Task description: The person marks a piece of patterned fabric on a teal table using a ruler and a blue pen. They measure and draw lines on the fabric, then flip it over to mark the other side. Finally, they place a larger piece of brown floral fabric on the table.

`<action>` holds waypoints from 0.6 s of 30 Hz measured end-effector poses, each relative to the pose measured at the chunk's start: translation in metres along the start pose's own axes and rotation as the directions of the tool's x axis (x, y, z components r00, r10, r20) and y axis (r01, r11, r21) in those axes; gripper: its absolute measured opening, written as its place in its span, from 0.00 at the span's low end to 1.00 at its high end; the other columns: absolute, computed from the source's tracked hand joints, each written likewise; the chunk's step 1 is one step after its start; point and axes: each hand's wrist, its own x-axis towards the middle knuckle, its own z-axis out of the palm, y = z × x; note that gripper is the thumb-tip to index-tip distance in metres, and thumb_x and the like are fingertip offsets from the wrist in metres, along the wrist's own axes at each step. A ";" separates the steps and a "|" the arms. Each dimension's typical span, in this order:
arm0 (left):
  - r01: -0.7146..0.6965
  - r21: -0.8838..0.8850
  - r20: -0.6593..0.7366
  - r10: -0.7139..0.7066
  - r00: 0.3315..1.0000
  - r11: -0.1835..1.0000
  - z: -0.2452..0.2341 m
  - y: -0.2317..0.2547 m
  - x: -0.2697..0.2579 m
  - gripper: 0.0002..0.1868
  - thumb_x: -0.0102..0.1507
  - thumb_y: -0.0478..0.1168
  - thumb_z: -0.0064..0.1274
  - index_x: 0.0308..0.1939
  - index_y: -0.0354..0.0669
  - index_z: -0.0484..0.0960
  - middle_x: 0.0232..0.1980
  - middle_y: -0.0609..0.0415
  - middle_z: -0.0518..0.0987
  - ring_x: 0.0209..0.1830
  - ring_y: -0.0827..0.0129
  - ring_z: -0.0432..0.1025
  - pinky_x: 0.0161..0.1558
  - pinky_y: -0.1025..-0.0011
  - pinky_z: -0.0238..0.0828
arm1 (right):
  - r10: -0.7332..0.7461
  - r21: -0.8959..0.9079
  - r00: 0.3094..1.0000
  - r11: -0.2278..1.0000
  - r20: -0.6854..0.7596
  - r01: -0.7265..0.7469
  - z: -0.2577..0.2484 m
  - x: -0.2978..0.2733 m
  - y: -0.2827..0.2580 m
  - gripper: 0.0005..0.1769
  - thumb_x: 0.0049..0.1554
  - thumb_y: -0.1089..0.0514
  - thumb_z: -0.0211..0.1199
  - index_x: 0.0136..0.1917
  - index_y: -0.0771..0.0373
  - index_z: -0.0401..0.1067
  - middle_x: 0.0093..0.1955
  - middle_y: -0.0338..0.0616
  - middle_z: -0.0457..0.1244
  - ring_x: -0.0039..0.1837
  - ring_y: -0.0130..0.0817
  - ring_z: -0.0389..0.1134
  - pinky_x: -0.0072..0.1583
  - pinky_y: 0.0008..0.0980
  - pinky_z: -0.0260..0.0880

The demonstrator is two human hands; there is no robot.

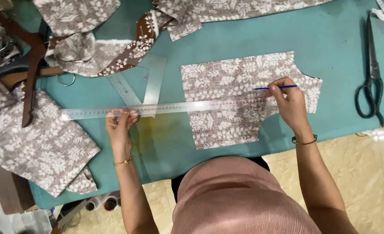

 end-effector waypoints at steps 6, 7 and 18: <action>-0.036 0.020 -0.028 0.036 0.999 0.999 0.021 -0.003 -0.002 0.12 0.68 0.37 0.59 0.48 0.39 0.70 0.40 0.49 0.83 0.35 0.66 0.81 0.40 0.69 0.81 | 0.053 -0.094 0.999 0.994 -0.007 -0.054 0.000 -0.003 -0.004 0.08 0.69 0.60 0.57 0.51 0.68 0.70 0.44 0.44 0.73 0.49 0.29 0.75 0.47 0.30 0.68; -0.047 0.017 -0.027 0.047 0.999 0.999 0.023 -0.003 -0.001 0.12 0.68 0.37 0.59 0.48 0.39 0.71 0.39 0.50 0.82 0.35 0.66 0.81 0.39 0.70 0.81 | 0.036 -0.090 0.999 0.995 0.003 -0.036 0.002 -0.003 -0.004 0.09 0.69 0.59 0.57 0.50 0.68 0.70 0.44 0.44 0.72 0.50 0.29 0.75 0.48 0.30 0.70; -0.058 0.040 -0.002 0.058 0.998 0.997 0.027 0.006 0.002 0.13 0.68 0.37 0.60 0.49 0.37 0.72 0.39 0.52 0.81 0.34 0.68 0.80 0.39 0.70 0.81 | 0.033 -0.220 0.994 0.975 0.101 -0.010 0.019 0.006 -0.029 0.10 0.68 0.57 0.58 0.51 0.66 0.72 0.41 0.43 0.72 0.40 0.33 0.72 0.40 0.34 0.66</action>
